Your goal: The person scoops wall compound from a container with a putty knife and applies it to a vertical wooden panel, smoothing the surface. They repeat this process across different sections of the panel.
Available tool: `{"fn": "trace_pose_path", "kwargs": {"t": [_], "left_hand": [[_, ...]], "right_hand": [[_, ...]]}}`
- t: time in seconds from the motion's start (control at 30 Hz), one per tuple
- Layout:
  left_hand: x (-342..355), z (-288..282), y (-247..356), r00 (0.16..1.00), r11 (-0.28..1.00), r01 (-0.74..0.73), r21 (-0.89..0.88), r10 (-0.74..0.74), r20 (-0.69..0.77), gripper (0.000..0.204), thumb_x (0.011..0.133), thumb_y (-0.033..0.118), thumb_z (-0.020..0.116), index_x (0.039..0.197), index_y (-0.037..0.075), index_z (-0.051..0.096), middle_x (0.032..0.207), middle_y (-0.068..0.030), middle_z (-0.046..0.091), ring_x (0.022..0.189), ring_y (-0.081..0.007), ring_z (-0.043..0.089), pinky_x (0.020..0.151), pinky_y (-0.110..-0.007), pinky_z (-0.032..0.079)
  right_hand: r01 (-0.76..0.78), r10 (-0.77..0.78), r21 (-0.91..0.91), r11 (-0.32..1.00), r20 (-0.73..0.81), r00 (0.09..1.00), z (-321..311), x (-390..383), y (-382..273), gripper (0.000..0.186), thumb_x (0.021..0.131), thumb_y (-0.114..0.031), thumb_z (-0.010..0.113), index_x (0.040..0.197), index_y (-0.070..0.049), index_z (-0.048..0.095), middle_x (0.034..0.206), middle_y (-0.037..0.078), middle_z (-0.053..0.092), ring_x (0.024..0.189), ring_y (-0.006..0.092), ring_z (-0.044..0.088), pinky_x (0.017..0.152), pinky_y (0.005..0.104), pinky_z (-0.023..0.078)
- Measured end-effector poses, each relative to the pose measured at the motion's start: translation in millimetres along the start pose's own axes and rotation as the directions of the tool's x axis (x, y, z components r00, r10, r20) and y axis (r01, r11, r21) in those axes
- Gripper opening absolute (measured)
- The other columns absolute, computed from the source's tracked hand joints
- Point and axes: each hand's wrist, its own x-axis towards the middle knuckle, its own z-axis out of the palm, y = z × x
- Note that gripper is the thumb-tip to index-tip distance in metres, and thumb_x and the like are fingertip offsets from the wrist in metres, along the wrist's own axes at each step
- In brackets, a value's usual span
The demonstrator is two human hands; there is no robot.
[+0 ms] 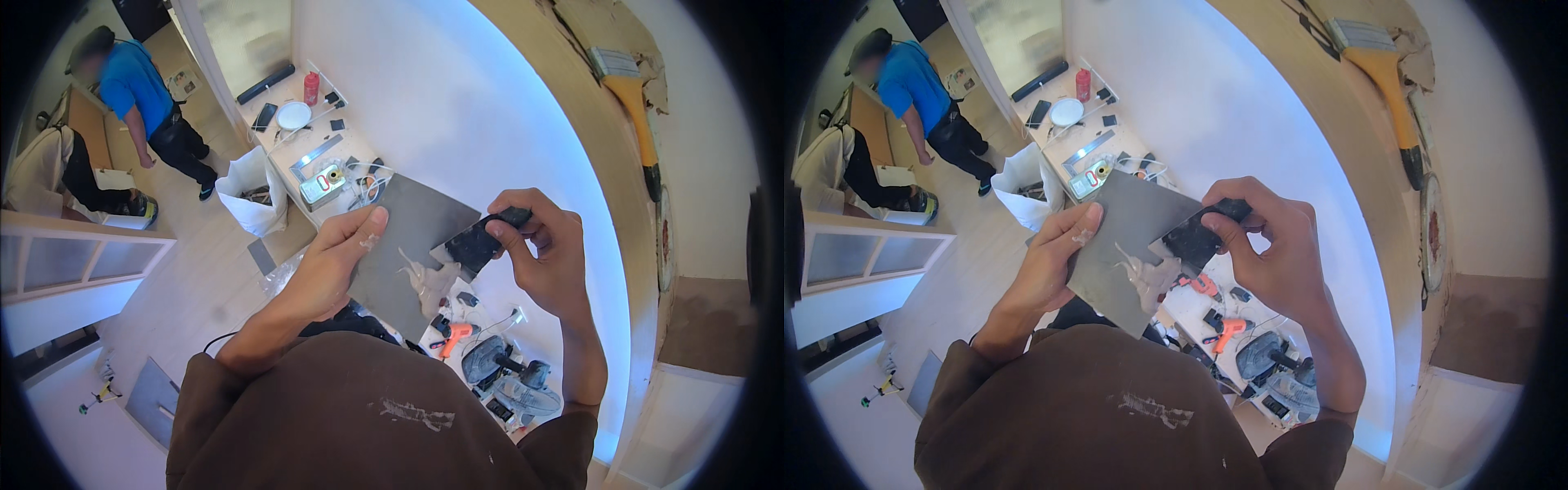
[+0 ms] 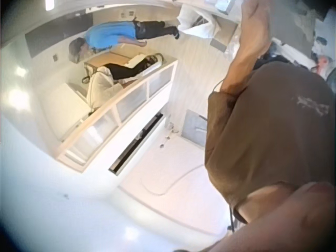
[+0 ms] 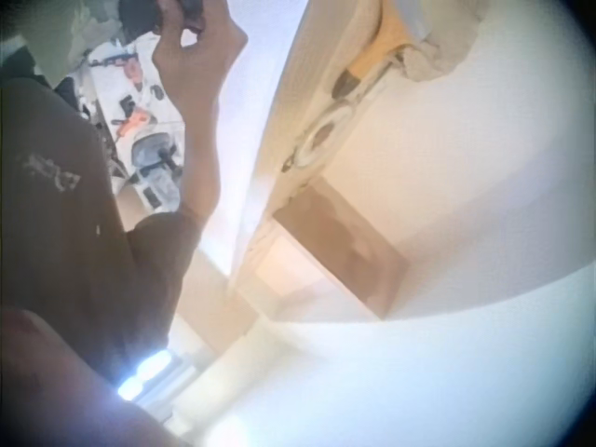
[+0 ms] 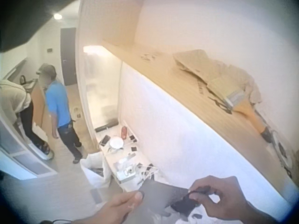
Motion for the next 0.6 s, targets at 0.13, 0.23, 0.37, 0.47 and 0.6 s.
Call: {"fn": "trace_pose_path", "kwargs": {"t": [0.13,0.23,0.37,0.47,0.6], "left_hand": [[17,4,-24,0.989,0.998,-0.062,0.026,0.065,-0.13,0.037,0.109,0.031,0.046,0.111,-0.001,0.064,0.093,0.0009,0.063,0.082,-0.0032,0.054,0.071,-0.021,0.045],[25,1,-45,0.974,0.993,-0.082,0.08,0.097,-0.207,0.037,0.108,0.031,0.048,0.118,-0.003,0.062,0.102,-0.005,0.066,0.092,-0.0093,0.061,0.08,-0.026,0.05],[34,11,-71,0.897,0.928,-0.154,0.339,0.275,-0.345,0.036,0.11,0.029,0.044,0.104,-0.002,0.061,0.086,-0.0002,0.06,0.078,-0.0064,0.051,0.067,-0.025,0.041],[37,21,-92,0.784,0.776,-0.211,0.594,0.498,-0.372,0.036,0.11,0.027,0.041,0.099,-0.003,0.058,0.078,0.0001,0.056,0.072,-0.007,0.046,0.062,-0.026,0.037],[32,19,-111,0.858,0.722,-0.096,0.686,0.409,-0.311,0.039,0.111,0.03,0.042,0.118,-0.004,0.059,0.103,-0.0054,0.062,0.092,-0.0088,0.052,0.084,-0.026,0.043]], "right_hand": [[-0.077,0.084,0.067,0.995,-0.113,0.99,12,-10,30,0.014,0.09,0.003,0.069,0.103,0.001,0.066,0.08,0.005,0.07,0.067,0.0091,0.068,0.062,0.0226,0.055],[-0.17,0.173,0.03,0.985,-0.177,0.969,20,-22,64,0.013,0.092,0.001,0.068,0.105,0.0,0.066,0.076,0.004,0.069,0.065,0.0067,0.066,0.057,0.0216,0.052],[-0.21,0.309,0.308,0.928,-0.32,0.896,48,-42,93,0.014,0.096,-0.005,0.067,0.109,0.0,0.064,0.074,0.004,0.068,0.059,0.0056,0.064,0.05,0.0202,0.048],[-0.278,0.469,0.469,0.838,-0.36,0.806,69,-46,97,0.016,0.096,-0.005,0.068,0.11,0.001,0.063,0.072,0.004,0.066,0.06,0.0062,0.065,0.051,0.0199,0.05],[-0.189,0.605,0.751,0.632,-0.327,0.726,91,-44,105,0.017,0.097,-0.006,0.066,0.108,0.004,0.06,0.079,0.008,0.066,0.069,0.0123,0.07,0.063,0.0256,0.061]]}}
